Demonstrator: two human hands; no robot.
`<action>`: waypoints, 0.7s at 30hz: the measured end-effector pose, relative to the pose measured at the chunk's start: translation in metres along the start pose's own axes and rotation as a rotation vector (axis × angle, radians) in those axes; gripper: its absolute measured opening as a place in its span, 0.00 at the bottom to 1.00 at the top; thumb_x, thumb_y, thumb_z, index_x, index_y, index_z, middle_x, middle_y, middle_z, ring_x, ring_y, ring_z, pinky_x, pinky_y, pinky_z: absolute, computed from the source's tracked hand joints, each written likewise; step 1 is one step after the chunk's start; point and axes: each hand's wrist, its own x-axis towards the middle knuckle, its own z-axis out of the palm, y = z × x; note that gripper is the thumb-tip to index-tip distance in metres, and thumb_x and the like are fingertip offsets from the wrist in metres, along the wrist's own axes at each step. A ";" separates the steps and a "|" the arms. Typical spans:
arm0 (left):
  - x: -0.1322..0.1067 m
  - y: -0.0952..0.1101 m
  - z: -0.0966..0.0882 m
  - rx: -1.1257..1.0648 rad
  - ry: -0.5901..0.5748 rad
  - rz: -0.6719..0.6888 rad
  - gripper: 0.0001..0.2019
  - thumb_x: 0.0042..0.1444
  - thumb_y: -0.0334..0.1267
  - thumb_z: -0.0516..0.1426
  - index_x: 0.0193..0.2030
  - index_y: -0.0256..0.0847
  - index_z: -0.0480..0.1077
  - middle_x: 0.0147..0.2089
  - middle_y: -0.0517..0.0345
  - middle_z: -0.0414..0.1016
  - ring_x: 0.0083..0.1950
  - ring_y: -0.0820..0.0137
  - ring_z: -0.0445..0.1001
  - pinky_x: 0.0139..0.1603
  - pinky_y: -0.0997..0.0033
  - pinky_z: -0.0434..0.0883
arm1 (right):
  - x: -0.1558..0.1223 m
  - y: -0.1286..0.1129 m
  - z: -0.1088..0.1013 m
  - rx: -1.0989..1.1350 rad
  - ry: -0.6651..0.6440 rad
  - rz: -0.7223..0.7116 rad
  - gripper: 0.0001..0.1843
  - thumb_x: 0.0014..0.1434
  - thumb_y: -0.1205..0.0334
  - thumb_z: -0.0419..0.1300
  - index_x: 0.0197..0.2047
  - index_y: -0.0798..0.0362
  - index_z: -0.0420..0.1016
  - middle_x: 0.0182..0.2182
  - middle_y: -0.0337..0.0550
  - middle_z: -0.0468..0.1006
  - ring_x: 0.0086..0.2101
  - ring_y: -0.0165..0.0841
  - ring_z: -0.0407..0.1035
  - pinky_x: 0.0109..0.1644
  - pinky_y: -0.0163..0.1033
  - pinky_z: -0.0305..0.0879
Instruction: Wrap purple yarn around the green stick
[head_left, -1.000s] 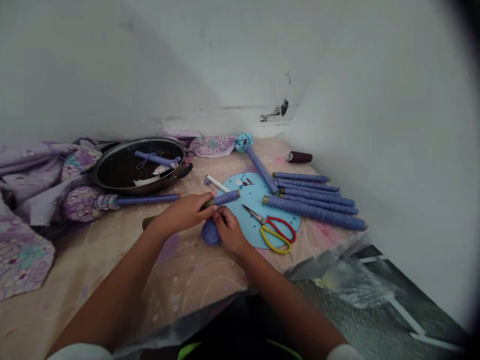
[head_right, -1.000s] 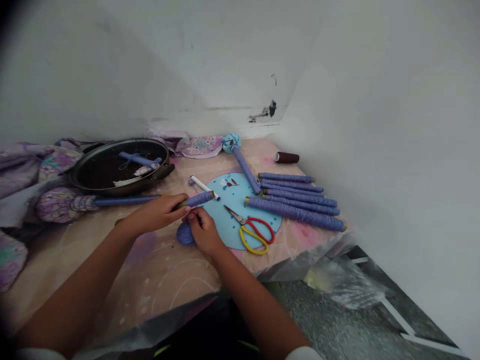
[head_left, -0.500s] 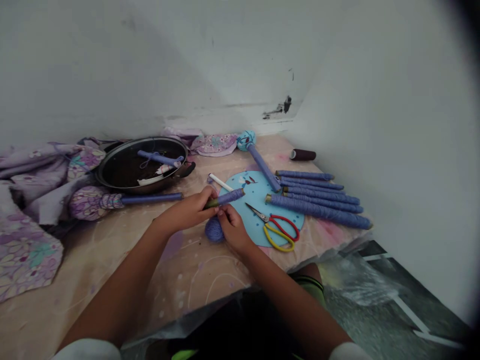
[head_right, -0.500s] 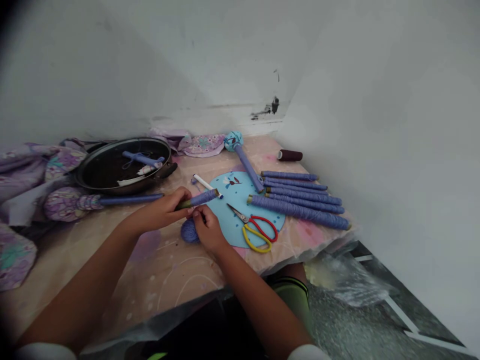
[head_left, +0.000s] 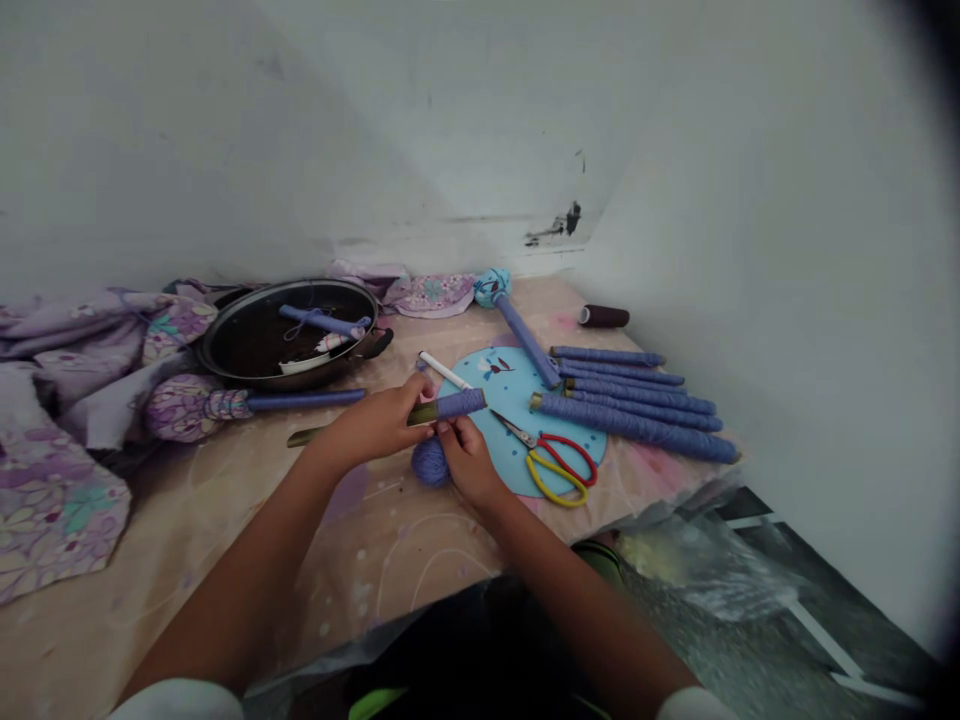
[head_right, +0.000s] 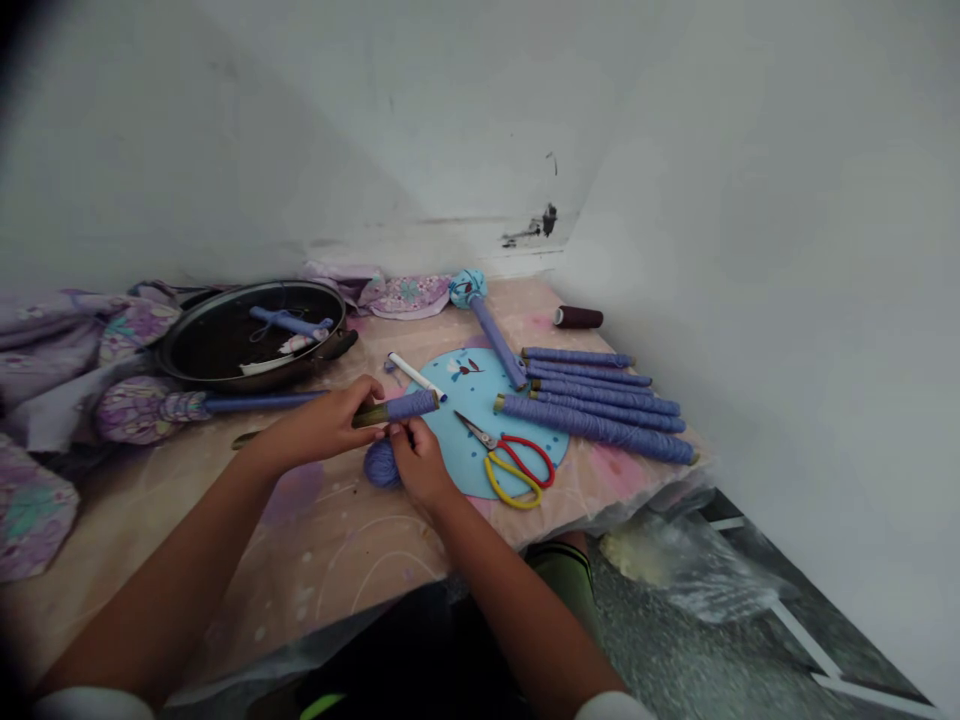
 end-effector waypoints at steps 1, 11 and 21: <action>0.000 0.000 -0.001 0.018 0.002 0.004 0.18 0.50 0.47 0.51 0.45 0.39 0.60 0.38 0.52 0.71 0.36 0.64 0.70 0.33 0.70 0.63 | 0.000 0.000 0.000 0.001 -0.005 -0.003 0.10 0.56 0.57 0.51 0.34 0.53 0.68 0.30 0.39 0.71 0.32 0.30 0.65 0.39 0.36 0.61; -0.001 -0.001 -0.002 0.054 0.114 0.055 0.13 0.51 0.45 0.52 0.40 0.41 0.61 0.38 0.55 0.70 0.38 0.66 0.68 0.35 0.70 0.62 | -0.002 -0.009 -0.001 -0.045 -0.027 -0.019 0.10 0.58 0.57 0.50 0.32 0.52 0.68 0.31 0.39 0.73 0.33 0.30 0.65 0.40 0.35 0.59; 0.000 0.002 -0.001 0.213 0.183 -0.015 0.11 0.52 0.43 0.51 0.40 0.41 0.62 0.41 0.55 0.69 0.37 0.67 0.68 0.32 0.71 0.60 | -0.004 -0.012 -0.001 -0.028 -0.042 0.012 0.11 0.58 0.55 0.49 0.31 0.52 0.65 0.29 0.38 0.72 0.30 0.29 0.63 0.34 0.34 0.58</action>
